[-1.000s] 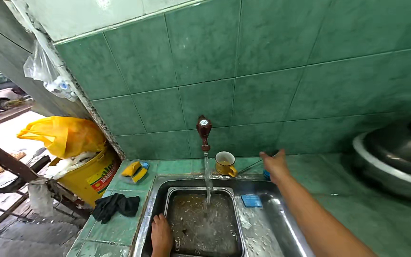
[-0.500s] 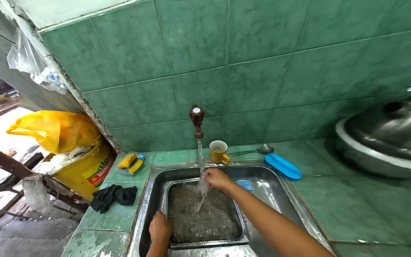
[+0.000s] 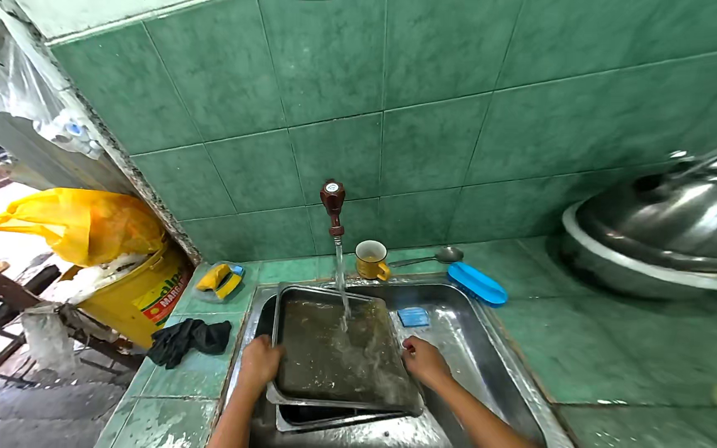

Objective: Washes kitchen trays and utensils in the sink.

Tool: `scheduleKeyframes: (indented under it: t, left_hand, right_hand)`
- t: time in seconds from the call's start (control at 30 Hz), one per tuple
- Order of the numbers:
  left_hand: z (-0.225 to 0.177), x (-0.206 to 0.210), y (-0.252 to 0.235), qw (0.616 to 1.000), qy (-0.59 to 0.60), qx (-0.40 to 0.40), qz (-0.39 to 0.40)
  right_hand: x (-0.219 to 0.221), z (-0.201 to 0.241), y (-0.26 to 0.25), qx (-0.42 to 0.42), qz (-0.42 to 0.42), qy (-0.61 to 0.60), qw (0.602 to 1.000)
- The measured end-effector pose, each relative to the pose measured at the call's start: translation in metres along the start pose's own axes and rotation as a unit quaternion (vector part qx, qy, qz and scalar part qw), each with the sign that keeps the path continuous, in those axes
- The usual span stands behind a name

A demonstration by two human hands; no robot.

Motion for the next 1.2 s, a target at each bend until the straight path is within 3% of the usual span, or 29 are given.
scheduleKeyframes:
  t: [0.13, 0.27, 0.43, 0.5, 0.67, 0.87, 0.97, 1.07, 1.13, 1.2]
  left_hand:
    - [-0.025, -0.019, -0.002, 0.999, 0.018, 0.044, 0.003]
    - [-0.008, -0.012, -0.011, 0.993, 0.105, 0.020, 0.041]
    - [0.031, 0.022, -0.005, 0.956, 0.264, -0.014, 0.124]
    - [0.043, 0.045, -0.001, 0.930, 0.333, -0.028, 0.151]
    - [0.040, 0.112, 0.005, 0.862, 0.440, -0.092, 0.235]
    - [0.005, 0.159, 0.002, 0.892, 0.352, -0.109, 0.262]
    - [-0.008, 0.164, -0.010, 0.905, 0.354, -0.100, 0.214]
    - [-0.009, 0.143, -0.033, 0.942, 0.317, -0.028, 0.110]
    - [-0.004, 0.116, -0.048, 0.956, 0.292, -0.005, 0.014]
    - [0.003, 0.080, -0.053, 0.965, 0.252, 0.015, -0.076]
  right_hand:
    - [0.001, 0.019, 0.007, -0.016, -0.013, 0.035, 0.999]
    - [-0.006, 0.019, 0.005, 0.017, 0.006, 0.022, 1.000]
    - [-0.026, -0.002, -0.003, 0.041, 0.091, -0.169, 0.981]
    - [-0.048, 0.004, 0.003, 0.030, 0.095, -0.189, 0.977]
    - [-0.114, 0.045, 0.022, -0.008, -0.021, -0.111, 0.994]
    - [-0.168, 0.112, 0.057, -0.120, -0.116, 0.060, 0.984]
    - [-0.176, 0.123, 0.066, -0.225, -0.166, 0.068, 0.958]
    - [-0.167, 0.115, 0.057, -0.339, -0.223, -0.023, 0.914]
    - [-0.151, 0.104, 0.037, -0.362, -0.207, -0.095, 0.904]
    - [-0.127, 0.093, 0.016, -0.331, -0.179, -0.172, 0.910]
Point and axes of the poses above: each hand's wrist, its own y-axis away from the middle knuckle, its own x-axis out of the palm, z = x × y, the point moved 4 cm from there along -y, towards the middle knuckle, and after that the axes turned 6 degrees about -z, right-handed, at the moved point
